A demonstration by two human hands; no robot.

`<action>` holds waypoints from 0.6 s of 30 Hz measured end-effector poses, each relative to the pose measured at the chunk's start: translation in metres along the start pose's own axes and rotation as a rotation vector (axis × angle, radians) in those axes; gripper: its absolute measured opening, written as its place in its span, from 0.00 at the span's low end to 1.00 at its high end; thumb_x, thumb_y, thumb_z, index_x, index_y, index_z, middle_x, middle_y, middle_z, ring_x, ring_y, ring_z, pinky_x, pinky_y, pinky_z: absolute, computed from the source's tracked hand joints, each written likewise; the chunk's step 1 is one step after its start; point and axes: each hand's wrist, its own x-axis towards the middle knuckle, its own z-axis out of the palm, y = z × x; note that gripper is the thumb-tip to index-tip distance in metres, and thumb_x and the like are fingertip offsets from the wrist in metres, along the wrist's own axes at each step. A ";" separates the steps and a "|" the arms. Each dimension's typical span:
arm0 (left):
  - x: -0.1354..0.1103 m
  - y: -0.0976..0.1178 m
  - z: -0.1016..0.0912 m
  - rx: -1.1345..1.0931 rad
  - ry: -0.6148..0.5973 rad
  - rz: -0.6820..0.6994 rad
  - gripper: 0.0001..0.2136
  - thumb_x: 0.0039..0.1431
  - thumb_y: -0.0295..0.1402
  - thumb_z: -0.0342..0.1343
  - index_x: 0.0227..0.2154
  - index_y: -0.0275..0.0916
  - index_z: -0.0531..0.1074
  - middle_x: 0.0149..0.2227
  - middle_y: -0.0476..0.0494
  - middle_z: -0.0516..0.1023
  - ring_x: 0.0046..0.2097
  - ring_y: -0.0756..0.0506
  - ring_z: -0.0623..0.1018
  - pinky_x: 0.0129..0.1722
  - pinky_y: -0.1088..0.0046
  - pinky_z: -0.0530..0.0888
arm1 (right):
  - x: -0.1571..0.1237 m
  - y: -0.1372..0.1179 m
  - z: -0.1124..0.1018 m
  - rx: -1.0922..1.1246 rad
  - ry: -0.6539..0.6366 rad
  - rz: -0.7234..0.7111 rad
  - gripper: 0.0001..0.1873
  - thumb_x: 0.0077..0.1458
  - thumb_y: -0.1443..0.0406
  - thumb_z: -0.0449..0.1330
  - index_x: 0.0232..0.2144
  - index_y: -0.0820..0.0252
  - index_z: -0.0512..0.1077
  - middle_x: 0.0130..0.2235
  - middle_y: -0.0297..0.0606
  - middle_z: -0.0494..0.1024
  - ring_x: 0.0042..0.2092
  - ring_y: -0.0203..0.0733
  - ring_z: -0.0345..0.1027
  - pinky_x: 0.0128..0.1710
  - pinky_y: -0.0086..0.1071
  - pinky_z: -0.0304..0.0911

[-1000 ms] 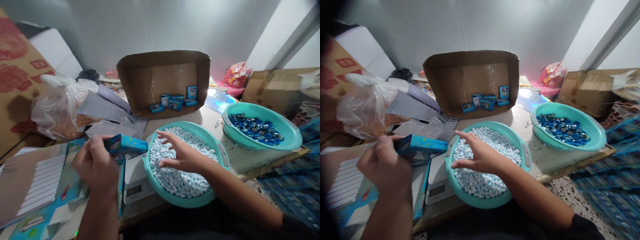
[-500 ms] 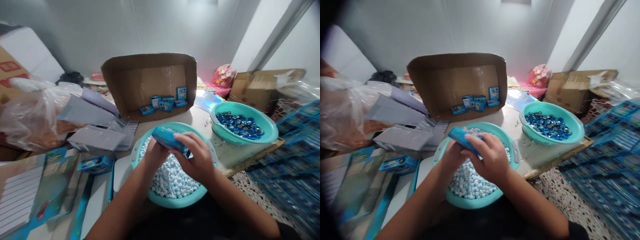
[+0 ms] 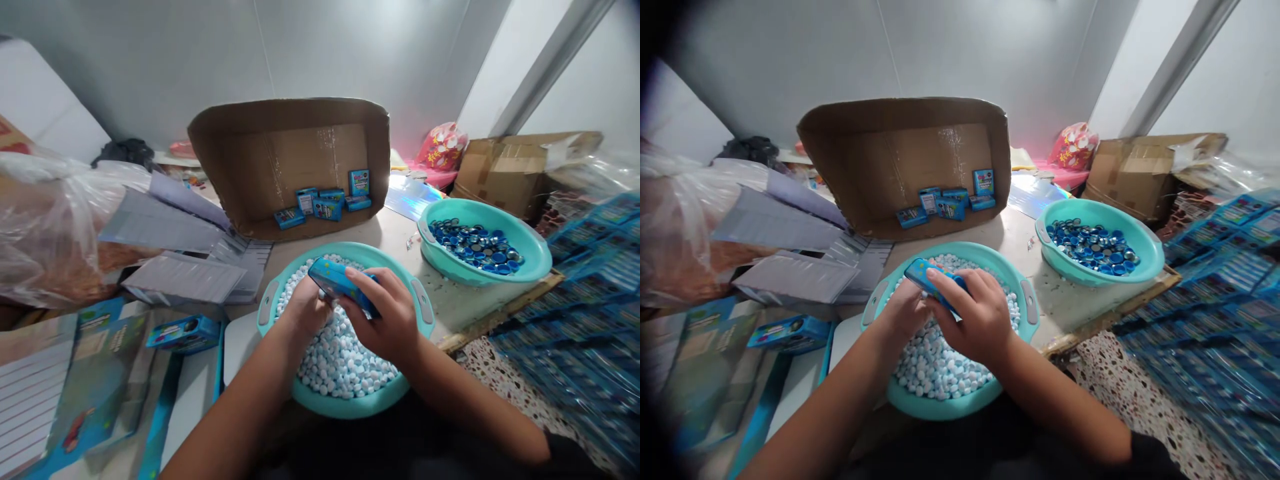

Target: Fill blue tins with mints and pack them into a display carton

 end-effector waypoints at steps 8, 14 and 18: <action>-0.018 0.009 0.009 0.083 -0.172 -0.004 0.30 0.57 0.61 0.50 0.39 0.36 0.77 0.41 0.36 0.82 0.52 0.35 0.76 0.52 0.60 0.71 | -0.013 0.012 0.007 0.104 0.343 0.287 0.21 0.59 0.68 0.61 0.54 0.51 0.65 0.46 0.37 0.72 0.45 0.42 0.69 0.46 0.37 0.68; -0.030 0.001 0.014 0.186 -0.250 0.311 0.27 0.55 0.57 0.58 0.48 0.40 0.73 0.45 0.41 0.80 0.48 0.40 0.77 0.48 0.67 0.72 | -0.015 0.013 0.012 0.171 0.310 0.408 0.17 0.60 0.65 0.60 0.51 0.52 0.63 0.45 0.36 0.69 0.43 0.40 0.68 0.43 0.35 0.67; -0.041 0.011 0.000 0.284 -0.014 0.489 0.21 0.53 0.46 0.65 0.46 0.41 0.73 0.39 0.46 0.79 0.39 0.48 0.77 0.40 0.75 0.72 | -0.015 0.014 0.011 0.337 0.107 0.443 0.15 0.66 0.62 0.54 0.53 0.53 0.62 0.46 0.39 0.71 0.44 0.41 0.69 0.43 0.36 0.69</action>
